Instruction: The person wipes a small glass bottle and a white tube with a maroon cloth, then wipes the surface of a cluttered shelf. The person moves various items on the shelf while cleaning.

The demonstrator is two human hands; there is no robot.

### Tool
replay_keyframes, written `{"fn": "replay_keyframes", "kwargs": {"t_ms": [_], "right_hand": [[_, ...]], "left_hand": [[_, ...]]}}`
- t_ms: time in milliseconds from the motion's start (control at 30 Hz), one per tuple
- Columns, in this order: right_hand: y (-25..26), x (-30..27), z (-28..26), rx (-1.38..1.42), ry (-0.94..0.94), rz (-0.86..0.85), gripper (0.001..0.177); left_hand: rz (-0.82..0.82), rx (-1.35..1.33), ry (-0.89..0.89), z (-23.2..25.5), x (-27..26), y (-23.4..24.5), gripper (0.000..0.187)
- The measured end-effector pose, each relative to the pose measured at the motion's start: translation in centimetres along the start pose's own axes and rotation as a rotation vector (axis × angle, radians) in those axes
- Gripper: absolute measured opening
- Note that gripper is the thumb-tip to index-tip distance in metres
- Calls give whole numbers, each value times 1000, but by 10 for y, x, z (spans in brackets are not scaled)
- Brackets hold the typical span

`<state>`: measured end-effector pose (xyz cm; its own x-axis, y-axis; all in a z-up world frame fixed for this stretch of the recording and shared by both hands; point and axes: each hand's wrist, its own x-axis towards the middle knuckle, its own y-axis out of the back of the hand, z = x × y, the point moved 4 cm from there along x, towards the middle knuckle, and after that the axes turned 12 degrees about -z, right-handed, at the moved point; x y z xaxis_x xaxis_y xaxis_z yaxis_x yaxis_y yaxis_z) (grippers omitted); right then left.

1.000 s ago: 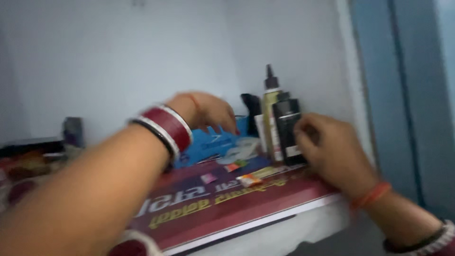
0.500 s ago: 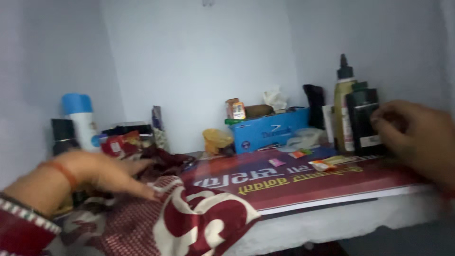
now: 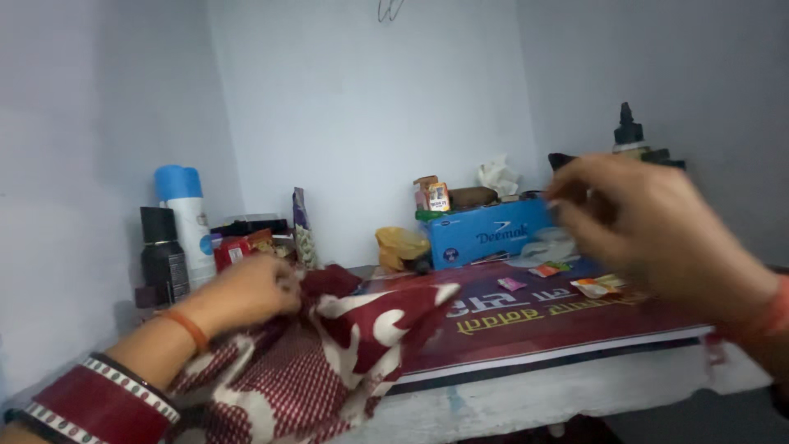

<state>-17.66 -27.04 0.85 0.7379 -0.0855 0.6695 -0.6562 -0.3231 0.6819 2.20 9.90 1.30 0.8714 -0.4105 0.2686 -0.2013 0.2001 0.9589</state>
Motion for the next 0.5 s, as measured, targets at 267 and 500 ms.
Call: {"fn": "replay_keyframes", "kwargs": {"t_ms": [267, 500], "right_hand": [[-37, 45, -98, 177, 575, -55, 95], [-60, 88, -152, 546, 773, -254, 106]], "left_hand": [[782, 77, -557, 66, -42, 99, 17], [1043, -75, -947, 115, -56, 119, 16]]}}
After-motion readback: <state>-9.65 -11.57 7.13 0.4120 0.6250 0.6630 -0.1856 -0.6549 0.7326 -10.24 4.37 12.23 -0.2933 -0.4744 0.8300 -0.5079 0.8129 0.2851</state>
